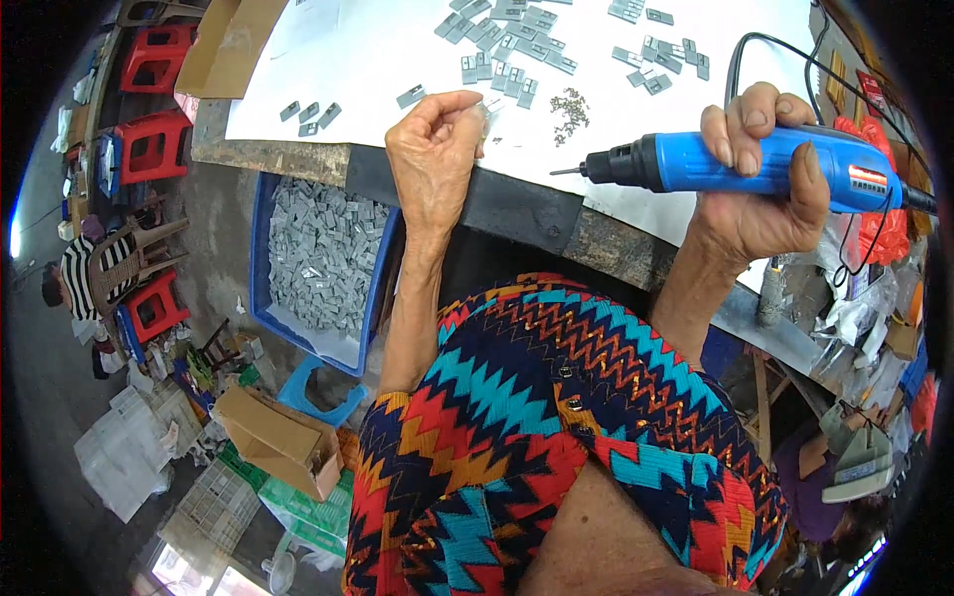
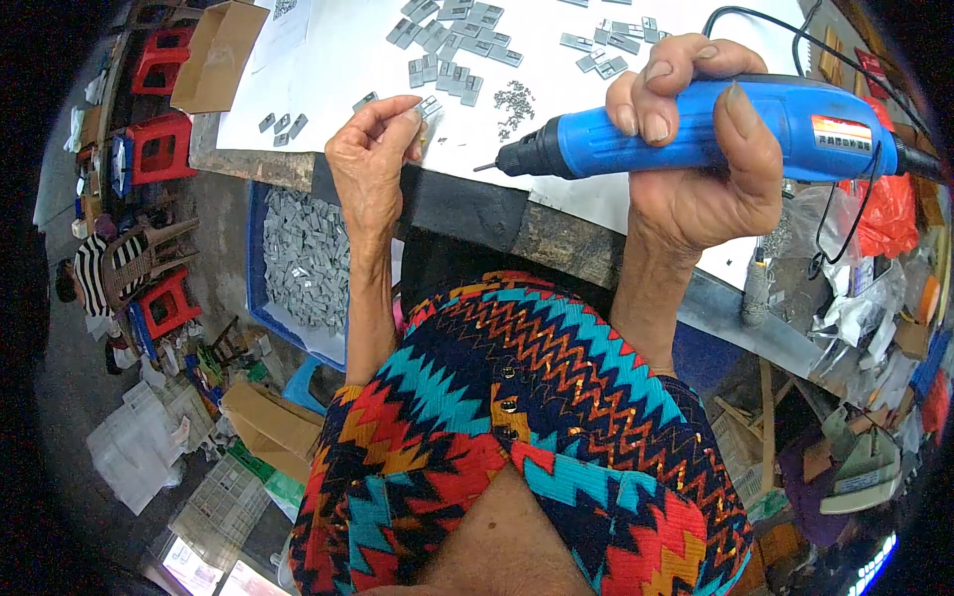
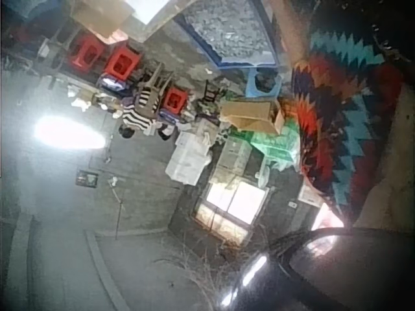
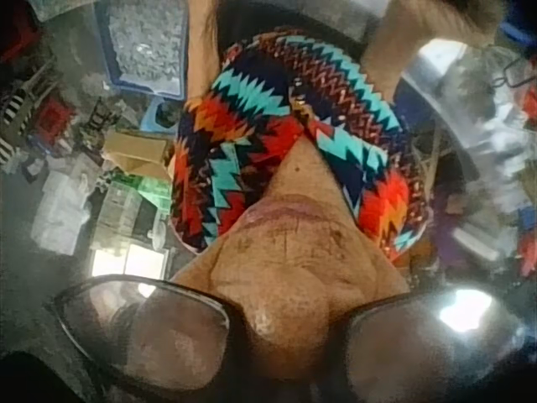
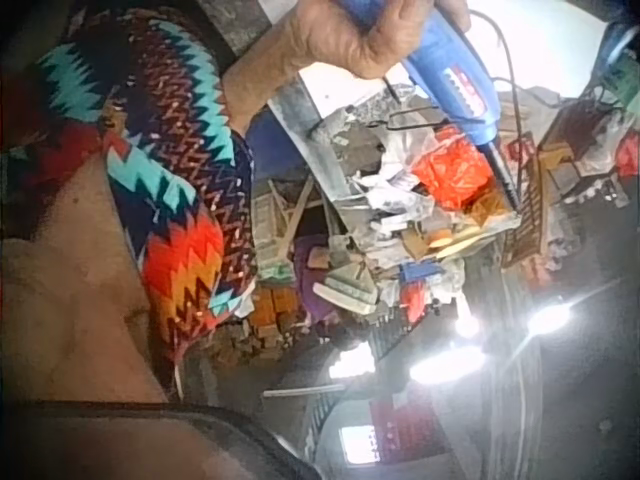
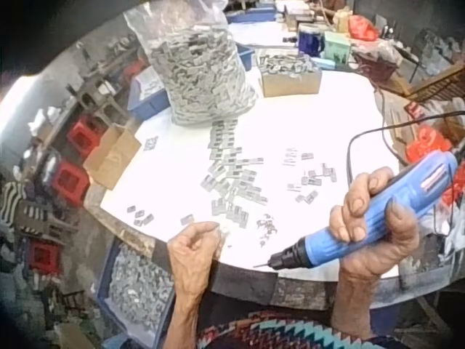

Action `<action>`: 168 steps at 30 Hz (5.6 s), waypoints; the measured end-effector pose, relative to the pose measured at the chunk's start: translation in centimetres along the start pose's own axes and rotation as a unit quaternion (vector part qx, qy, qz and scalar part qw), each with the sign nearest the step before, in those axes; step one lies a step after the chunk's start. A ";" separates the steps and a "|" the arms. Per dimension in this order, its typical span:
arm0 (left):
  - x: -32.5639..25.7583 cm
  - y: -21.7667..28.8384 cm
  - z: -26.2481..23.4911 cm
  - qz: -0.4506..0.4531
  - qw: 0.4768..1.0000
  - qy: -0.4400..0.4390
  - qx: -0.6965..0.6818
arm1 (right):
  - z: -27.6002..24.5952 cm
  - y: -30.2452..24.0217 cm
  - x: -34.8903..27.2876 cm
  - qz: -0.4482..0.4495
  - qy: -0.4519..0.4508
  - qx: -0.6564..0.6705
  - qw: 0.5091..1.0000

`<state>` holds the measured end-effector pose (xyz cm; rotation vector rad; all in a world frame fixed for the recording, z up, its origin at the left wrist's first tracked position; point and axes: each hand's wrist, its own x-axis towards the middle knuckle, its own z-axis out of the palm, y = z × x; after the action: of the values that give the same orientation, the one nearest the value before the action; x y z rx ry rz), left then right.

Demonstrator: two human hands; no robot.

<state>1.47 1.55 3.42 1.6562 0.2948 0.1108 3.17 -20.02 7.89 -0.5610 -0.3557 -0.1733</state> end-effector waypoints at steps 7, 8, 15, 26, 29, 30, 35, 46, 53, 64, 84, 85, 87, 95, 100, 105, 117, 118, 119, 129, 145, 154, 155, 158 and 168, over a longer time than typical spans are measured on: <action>0.1 0.2 -0.2 -0.017 0.999 -0.004 -0.027 | 0.4 0.2 0.0 0.003 0.015 -0.013 1.000; 0.1 0.2 -0.2 -0.023 0.999 -0.007 -0.042 | 0.3 0.2 0.0 0.004 0.015 -0.012 1.000; 0.3 -0.3 -0.7 -0.026 0.996 -0.035 -0.083 | 0.3 0.2 -0.1 0.009 0.003 0.000 1.000; 0.3 0.0 -1.1 -0.033 0.997 -0.057 -0.037 | 0.7 0.7 0.0 0.022 -0.014 -0.005 1.000; 0.0 0.4 -0.9 -0.017 0.997 -0.061 0.040 | 0.5 0.6 -0.1 0.030 0.002 -0.008 1.000; 0.0 0.3 -1.1 -0.013 0.998 -0.056 0.039 | 0.2 0.5 -0.2 0.030 -0.004 -0.005 1.000; 1.0 -0.7 -3.7 0.093 0.980 0.052 0.166 | -0.4 0.8 -0.2 0.034 -0.043 0.005 0.998; 3.7 -2.9 -5.1 0.252 0.908 0.055 0.331 | -0.3 0.9 -0.4 0.041 -0.026 -0.019 0.999; 5.0 -3.5 -5.4 0.330 0.858 0.031 0.393 | -0.7 0.8 -0.5 0.046 -0.022 -0.036 0.998; 8.0 -4.3 -12.4 0.326 0.807 0.085 0.486 | -0.8 0.9 -0.5 0.043 -0.016 -0.054 0.997; 0.2 -0.6 -7.8 0.324 0.884 0.115 0.315 | -0.7 0.7 -0.3 0.021 -0.018 -0.031 0.999; 0.1 -0.4 -5.6 0.314 0.903 0.078 0.283 | -0.8 0.5 -0.4 0.019 -0.007 -0.034 0.999; 0.1 -0.1 -2.7 0.334 0.907 0.015 0.255 | -0.5 0.4 -0.2 0.016 -0.004 -0.036 0.999; -1.0 -2.0 2.3 0.313 0.919 -0.037 0.236 | 0.6 0.4 -0.3 -0.025 -0.023 -0.098 0.995; -1.2 -3.0 2.3 0.322 0.913 -0.036 0.248 | 2.0 0.4 -0.1 -0.080 -0.073 -0.239 0.965; -1.0 -3.2 2.9 0.330 0.912 -0.045 0.240 | 0.5 1.0 0.0 -0.110 -0.081 -0.310 0.941; -1.4 -3.2 2.1 0.311 0.926 -0.028 0.214 | 1.2 3.3 -0.6 -0.074 -0.097 -0.311 0.943; -1.5 -3.3 2.1 0.313 0.925 -0.029 0.213 | 1.4 3.5 -0.7 -0.073 -0.098 -0.311 0.942; -1.5 -3.3 2.1 0.314 0.925 -0.029 0.213 | 1.7 3.8 -0.9 -0.078 -0.084 -0.293 0.949; -1.2 -3.2 2.1 0.373 0.891 -0.089 0.243 | 1.8 2.9 -0.8 -0.072 -0.047 -0.249 0.965; -1.3 -3.1 2.4 0.359 0.900 -0.099 0.228 | 1.0 1.2 -0.9 -0.063 -0.019 -0.210 0.975; -1.2 -3.5 2.4 0.365 0.896 -0.100 0.233 | 0.9 1.7 -1.0 -0.066 -0.024 -0.203 0.977; -1.2 -3.5 2.4 0.370 0.895 -0.097 0.230 | 0.9 1.8 -1.0 -0.069 -0.026 -0.211 0.975; -1.2 -3.1 2.6 0.368 0.895 -0.105 0.227 | 0.9 1.3 -0.9 -0.072 -0.020 -0.212 0.974; -1.2 -3.3 2.4 0.366 0.891 -0.111 0.244 | 0.7 1.5 -1.0 -0.068 -0.019 -0.204 0.976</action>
<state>0.45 -0.84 0.01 2.1877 -0.5392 0.4386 2.44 -18.34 7.36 -0.9475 -0.3998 -0.3734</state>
